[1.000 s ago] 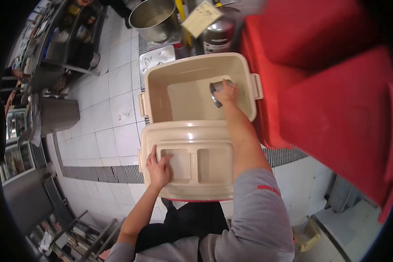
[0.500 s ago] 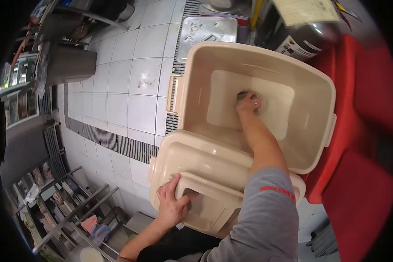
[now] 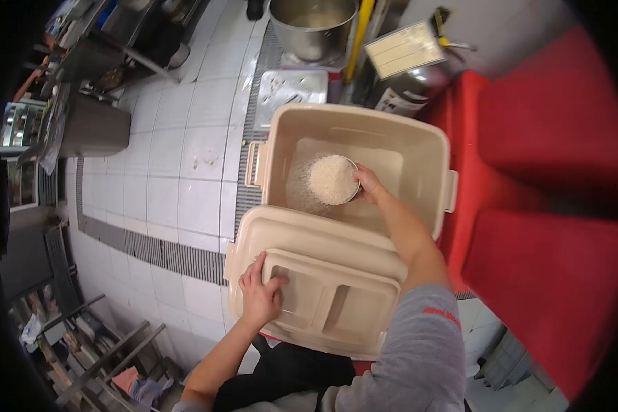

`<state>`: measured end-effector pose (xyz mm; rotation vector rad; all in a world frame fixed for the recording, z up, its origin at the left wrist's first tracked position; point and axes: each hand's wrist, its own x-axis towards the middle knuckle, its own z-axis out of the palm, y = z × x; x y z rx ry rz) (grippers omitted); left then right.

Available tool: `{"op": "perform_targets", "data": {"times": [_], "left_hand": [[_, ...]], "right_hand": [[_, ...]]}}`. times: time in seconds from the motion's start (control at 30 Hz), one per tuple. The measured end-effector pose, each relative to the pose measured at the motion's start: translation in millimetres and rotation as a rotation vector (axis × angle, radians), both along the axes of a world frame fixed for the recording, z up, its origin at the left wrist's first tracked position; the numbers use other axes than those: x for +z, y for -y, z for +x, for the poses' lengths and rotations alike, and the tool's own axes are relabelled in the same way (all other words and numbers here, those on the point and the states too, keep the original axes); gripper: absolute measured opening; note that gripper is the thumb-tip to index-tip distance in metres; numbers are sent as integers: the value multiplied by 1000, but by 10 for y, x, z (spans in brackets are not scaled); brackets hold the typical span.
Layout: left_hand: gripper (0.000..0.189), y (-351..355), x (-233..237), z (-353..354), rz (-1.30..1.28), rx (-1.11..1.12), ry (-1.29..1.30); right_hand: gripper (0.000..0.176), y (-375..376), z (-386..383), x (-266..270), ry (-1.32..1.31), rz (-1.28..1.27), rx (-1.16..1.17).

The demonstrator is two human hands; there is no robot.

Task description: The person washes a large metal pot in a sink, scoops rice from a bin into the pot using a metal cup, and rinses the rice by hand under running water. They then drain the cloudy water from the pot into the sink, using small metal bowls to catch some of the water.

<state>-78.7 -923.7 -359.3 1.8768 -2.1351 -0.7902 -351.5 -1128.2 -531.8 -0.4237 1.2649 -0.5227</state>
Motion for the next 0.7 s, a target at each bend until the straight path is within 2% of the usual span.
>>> {"op": "perform_targets", "data": {"times": [0.23, 0.3, 0.37, 0.4, 0.5, 0.6, 0.63, 0.7], "left_hand": [[25, -56, 33, 2, -100, -42, 6], [22, -88, -10, 15, -118, -40, -11], [21, -107, -48, 13, -145, -46, -24], [18, -110, -53, 24, -157, -73, 1], [17, -143, -102, 66, -162, -111, 30], [16, -119, -92, 112, -138, -199, 51], [17, -82, -188, 133, -96, -209, 69], [18, -73, 9, 127, 33, -266, 173]], "right_hand": [[60, -479, -458, 1035, 283, -219, -464], [59, -657, -454, 1406, 326, -362, -547], [58, -880, -415, 1708, 490, -471, -644], [58, -1052, -363, 1948, 453, -503, -709], [57, -1761, -157, 2545, 379, -582, -948], [57, -2746, 112, 3251, 433, -652, -1109], [58, -3119, 230, 3374, 414, -629, -1203], [61, -3894, 462, 3564, 296, -656, -1359]]}}
